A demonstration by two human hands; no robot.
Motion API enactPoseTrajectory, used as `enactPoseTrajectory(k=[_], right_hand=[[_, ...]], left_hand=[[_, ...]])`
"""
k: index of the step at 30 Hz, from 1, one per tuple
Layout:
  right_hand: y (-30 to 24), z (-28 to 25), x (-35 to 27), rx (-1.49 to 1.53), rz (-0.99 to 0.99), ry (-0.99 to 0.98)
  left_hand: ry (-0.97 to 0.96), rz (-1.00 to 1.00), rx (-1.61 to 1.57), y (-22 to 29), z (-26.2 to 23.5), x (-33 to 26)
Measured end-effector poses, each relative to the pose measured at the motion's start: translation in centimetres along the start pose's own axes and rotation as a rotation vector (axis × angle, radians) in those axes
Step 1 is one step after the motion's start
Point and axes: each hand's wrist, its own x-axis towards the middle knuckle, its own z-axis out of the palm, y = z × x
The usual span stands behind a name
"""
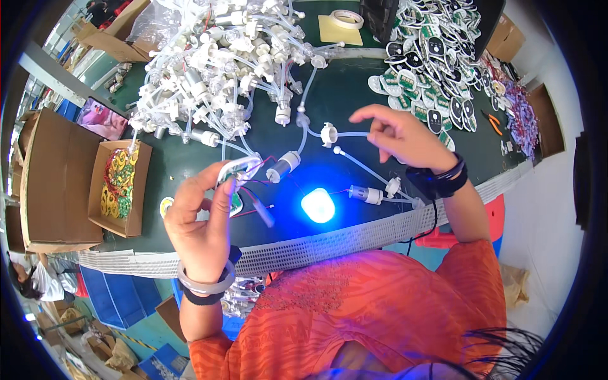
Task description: Assembling small electronic modules involving LEDs, circuit boards, and wires.
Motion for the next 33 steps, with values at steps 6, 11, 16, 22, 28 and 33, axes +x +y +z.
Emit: enactPoseTrajectory(k=[6,11,16,22,28,33], right_hand=[[-2.7,-1.0,-0.4,0.628,-0.143,-0.198],[-5.6,1.7,-0.5,0.284,-0.56,-0.056],[-8.0,5.8,1.6,0.131,-0.874,0.19],[-12.4,10.6,2.0,0.588,-0.712,0.069],[-14.1,13.8,1.6,0.837,-0.665,-0.194],[-14.6,15.6,1.4,0.985,-0.669,-0.478]], left_hand=[[0.071,0.093,-0.13,3.8,-2.1,2.0],[0.093,0.225,-0.113,6.7,-3.6,3.0],[0.075,0.257,-0.072,8.6,-5.0,2.8],[0.1,0.326,-0.038,10.9,-6.2,1.8],[0.104,0.39,-0.04,11.3,-7.5,1.6],[0.117,0.379,-0.044,10.7,-8.9,0.4]])
